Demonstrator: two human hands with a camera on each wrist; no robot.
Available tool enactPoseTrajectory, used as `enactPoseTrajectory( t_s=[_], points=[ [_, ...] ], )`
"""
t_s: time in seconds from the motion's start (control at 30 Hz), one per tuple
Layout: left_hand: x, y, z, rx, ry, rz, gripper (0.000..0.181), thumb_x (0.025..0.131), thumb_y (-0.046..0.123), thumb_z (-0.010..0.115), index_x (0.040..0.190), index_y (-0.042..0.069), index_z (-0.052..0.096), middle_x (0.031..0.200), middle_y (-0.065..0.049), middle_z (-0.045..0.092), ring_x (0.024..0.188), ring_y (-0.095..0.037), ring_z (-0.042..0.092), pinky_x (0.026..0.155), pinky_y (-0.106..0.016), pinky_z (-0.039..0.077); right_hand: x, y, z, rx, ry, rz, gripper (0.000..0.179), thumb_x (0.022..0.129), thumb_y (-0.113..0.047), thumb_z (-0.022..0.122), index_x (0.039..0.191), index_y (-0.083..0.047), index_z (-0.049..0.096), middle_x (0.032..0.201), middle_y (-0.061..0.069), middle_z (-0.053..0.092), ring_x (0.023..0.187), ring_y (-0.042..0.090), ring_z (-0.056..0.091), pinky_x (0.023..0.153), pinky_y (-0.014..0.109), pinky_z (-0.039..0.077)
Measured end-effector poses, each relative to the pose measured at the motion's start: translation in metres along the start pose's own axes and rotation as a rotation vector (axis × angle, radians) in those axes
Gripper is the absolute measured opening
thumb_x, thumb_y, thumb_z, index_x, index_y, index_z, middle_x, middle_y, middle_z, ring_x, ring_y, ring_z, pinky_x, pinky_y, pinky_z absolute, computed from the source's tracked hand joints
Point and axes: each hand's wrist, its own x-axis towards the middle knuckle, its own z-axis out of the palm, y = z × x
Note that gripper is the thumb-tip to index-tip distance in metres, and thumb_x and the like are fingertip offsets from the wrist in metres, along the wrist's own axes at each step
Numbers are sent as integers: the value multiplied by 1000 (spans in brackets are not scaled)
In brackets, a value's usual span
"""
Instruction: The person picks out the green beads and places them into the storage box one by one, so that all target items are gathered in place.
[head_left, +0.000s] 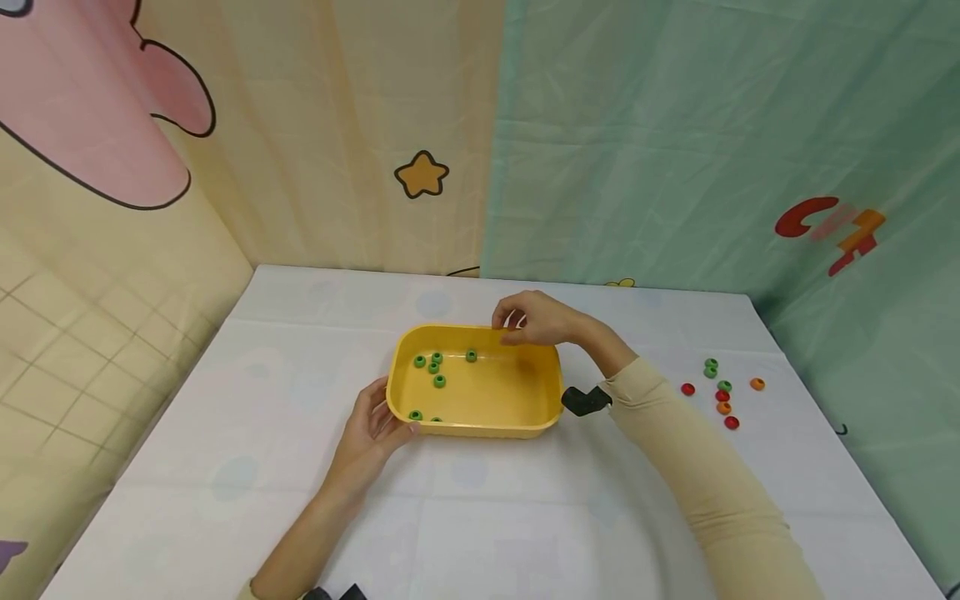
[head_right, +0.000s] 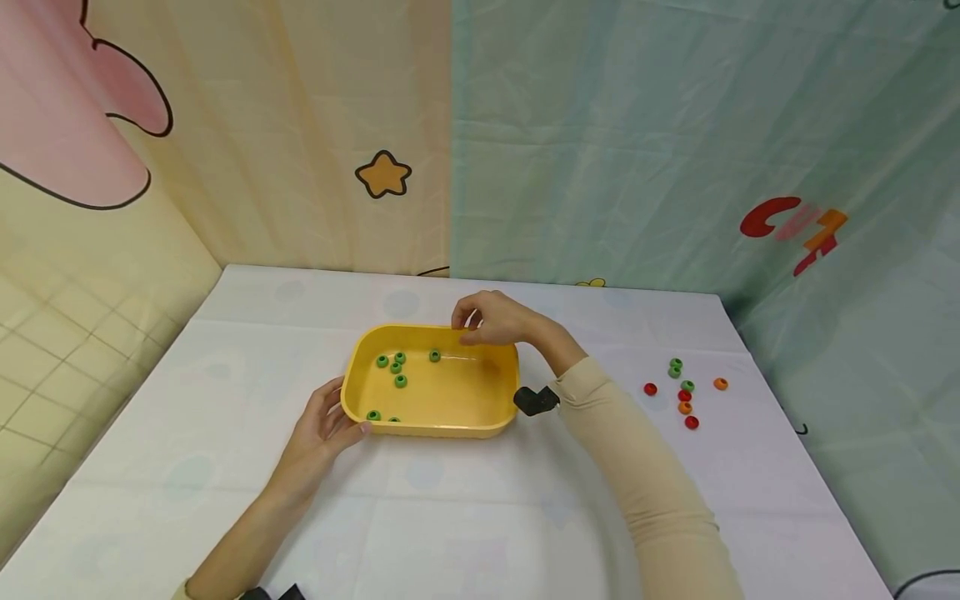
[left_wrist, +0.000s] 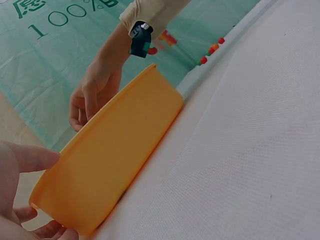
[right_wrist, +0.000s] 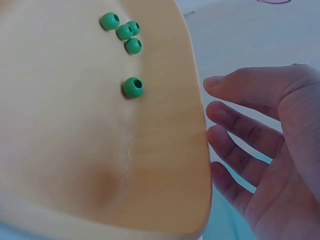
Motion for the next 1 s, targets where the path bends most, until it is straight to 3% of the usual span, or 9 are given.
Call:
enactPoseTrajectory(
  t_s=[0.23,0.8,1.0],
  points=[
    [0,0,0,-3,0,-1,81,93,3,74,159,11,27,163,-10,27,151,-27,29,112,-24,35,-10,4,-7,10,16,40,17,92,-6,77,108,-4,71,105,6,70,100,24,66,99,44,54],
    [0,2,0,6,9,-5,81,93,4,74,159,11,27,163,-9,29,151,-26,30,113,-25,35,-45,26,-19,-3,74,135,18,92,-8,75,109,-4,70,106,5,68,100,25,63,98,44,54],
    [2,-1,0,7,4,1,81,93,3,74,159,10,27,162,-10,29,150,-27,30,112,-23,35,-61,40,-24,6,102,147,20,93,-8,75,111,-1,69,110,14,68,101,26,63,99,47,54]
  ],
)
